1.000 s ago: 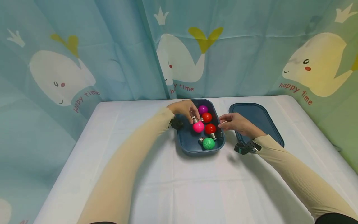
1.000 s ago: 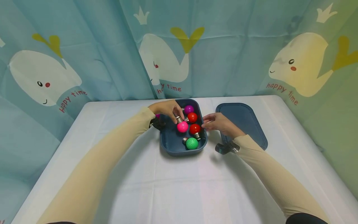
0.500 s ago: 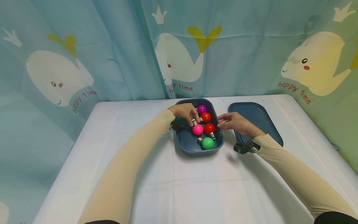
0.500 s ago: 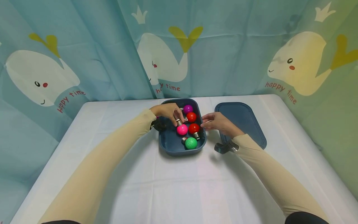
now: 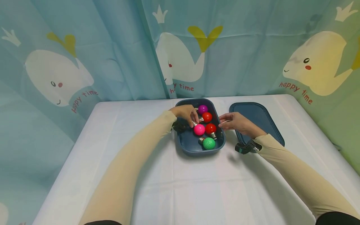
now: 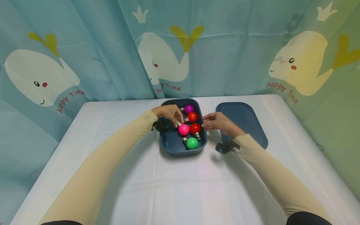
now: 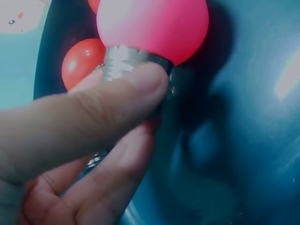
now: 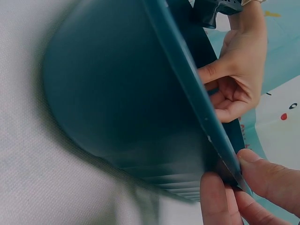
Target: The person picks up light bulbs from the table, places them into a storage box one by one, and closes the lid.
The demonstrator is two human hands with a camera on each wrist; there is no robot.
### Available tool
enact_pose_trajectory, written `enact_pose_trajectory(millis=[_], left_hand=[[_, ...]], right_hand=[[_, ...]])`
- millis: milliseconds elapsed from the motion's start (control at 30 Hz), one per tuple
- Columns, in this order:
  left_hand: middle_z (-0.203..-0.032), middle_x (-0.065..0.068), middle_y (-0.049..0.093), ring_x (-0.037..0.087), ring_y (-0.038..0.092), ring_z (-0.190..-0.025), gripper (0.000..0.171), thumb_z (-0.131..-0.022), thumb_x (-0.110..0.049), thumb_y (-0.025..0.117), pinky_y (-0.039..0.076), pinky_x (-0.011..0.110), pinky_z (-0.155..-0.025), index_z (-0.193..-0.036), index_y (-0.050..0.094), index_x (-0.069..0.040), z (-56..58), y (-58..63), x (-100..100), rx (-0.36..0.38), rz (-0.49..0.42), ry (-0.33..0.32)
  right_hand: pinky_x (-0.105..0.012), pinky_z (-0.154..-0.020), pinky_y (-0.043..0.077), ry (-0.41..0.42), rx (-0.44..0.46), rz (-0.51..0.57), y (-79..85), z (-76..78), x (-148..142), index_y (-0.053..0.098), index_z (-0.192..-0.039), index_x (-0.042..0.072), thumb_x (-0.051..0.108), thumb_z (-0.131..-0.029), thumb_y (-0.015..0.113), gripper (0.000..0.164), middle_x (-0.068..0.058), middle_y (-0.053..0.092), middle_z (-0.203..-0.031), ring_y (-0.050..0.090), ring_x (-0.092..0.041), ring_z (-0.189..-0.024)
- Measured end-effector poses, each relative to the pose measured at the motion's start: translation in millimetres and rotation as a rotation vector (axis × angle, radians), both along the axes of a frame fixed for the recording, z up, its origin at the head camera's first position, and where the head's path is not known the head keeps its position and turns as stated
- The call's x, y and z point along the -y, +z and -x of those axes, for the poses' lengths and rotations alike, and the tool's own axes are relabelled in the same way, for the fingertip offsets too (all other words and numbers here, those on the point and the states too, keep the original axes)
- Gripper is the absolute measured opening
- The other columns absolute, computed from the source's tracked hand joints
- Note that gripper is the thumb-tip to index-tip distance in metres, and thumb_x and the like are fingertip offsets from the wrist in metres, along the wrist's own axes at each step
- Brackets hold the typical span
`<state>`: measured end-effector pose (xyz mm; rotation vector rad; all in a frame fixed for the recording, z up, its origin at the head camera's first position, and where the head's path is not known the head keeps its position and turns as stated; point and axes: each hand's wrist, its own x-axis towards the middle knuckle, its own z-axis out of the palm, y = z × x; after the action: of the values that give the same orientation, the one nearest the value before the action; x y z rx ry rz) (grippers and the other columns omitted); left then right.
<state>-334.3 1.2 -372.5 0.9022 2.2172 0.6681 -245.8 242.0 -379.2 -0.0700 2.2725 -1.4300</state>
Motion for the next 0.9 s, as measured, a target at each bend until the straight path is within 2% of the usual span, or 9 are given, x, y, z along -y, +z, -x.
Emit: enact_pose_trajectory(millis=[200,433,667,900], left_hand=[[-0.106,0.016,0.07,0.02,0.066,-0.099,0.031,-0.071,0.006,0.075,0.052,0.023,-0.086,-0.101,0.07,0.003,0.8,-6.4,-2.1,-0.031,0.045,0.005],[-0.107,0.02,0.069,0.022,0.067,-0.1,0.031,-0.073,0.009,0.072,0.054,0.024,-0.086,-0.104,0.069,0.005,-0.5,-6.7,-3.4,0.02,0.041,0.005],[-0.113,0.017,0.068,0.022,0.065,-0.106,0.037,-0.075,0.006,0.073,0.053,0.025,-0.089,-0.11,0.068,0.002,-4.5,2.5,-1.6,0.035,0.07,0.018],[-0.117,0.011,0.067,0.017,0.064,-0.103,0.042,-0.076,-0.002,0.075,0.055,0.027,-0.082,-0.116,0.067,-0.008,-7.0,16.6,3.3,0.049,0.113,0.05]], right_hand=[[-0.025,-0.082,0.055,0.009,0.005,0.021,3.2,-2.1,2.0,0.043,-0.13,-0.011,0.008,-0.087,0.063,0.051,-0.003,0.057,-0.1,0.06,-0.004,-0.078],[-0.018,-0.074,0.055,-0.008,0.003,0.025,1.1,-1.0,2.7,0.043,-0.13,-0.012,0.006,-0.087,0.063,0.051,-0.005,0.057,-0.101,0.06,-0.004,-0.077],[-0.02,-0.076,0.055,-0.013,-0.003,0.013,-1.9,0.3,2.1,0.043,-0.13,-0.011,0.008,-0.087,0.064,0.052,-0.006,0.057,-0.101,0.06,-0.005,-0.077],[-0.02,-0.077,0.055,0.006,-0.005,0.013,-0.3,-1.5,2.0,0.042,-0.132,-0.011,0.009,-0.087,0.063,0.053,-0.006,0.056,-0.103,0.06,-0.004,-0.079]])
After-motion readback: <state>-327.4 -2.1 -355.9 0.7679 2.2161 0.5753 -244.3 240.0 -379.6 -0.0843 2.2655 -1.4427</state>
